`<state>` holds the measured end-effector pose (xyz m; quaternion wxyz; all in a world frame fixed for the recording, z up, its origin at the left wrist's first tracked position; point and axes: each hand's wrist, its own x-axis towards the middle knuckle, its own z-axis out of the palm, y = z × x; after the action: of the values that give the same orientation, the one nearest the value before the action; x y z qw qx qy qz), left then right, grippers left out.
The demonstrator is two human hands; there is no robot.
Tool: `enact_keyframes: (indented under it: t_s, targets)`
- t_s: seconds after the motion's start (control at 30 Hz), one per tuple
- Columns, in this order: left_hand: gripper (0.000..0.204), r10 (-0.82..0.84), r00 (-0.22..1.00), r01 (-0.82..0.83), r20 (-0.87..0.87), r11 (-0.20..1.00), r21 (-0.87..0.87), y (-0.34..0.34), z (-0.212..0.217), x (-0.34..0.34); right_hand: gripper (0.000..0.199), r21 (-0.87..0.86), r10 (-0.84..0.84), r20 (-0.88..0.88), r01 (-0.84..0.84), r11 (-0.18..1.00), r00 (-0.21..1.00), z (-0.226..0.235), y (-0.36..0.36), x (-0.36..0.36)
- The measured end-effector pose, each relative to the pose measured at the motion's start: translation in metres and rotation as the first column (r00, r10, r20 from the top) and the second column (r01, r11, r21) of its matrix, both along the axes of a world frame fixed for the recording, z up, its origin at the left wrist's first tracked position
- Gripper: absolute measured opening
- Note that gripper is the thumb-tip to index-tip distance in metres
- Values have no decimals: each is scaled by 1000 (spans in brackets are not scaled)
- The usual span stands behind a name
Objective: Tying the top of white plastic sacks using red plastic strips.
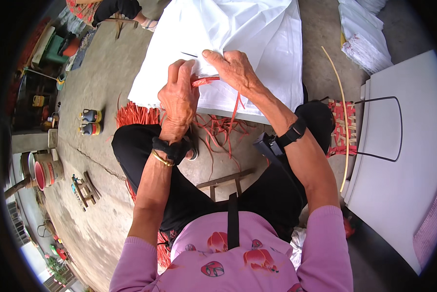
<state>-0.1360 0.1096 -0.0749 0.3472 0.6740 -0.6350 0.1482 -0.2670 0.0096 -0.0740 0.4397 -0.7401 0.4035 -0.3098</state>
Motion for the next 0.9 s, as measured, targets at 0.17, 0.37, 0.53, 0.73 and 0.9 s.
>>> enact_keyframes:
  t_s: [0.17, 0.37, 0.53, 0.73, 0.9]
  targets:
    - [31, -47, 994, 38, -95, 995, -94, -13, -3, 0, 62, -191, -82, 91, 98, 977, 993, -6, 19, 9]
    - [40, -24, 998, 25, -60, 999, 22, -14, -9, -13, 52, -33, -156, 145, 162, 986, 977, 0, 3, 7]
    - [31, 283, 951, -265, -124, 953, 144, 3, -8, 28, 50, -480, -127, -113, 58, 875, 985, -2, -14, -7]
    - [21, 146, 988, -149, -58, 987, -56, 7, 4, 22, 50, -550, -51, -266, -108, 828, 963, -5, -8, 3]
    - [31, -31, 999, 32, -22, 999, 40, -10, -6, -9, 60, 85, 42, 228, -63, 994, 973, -16, 1, 16]
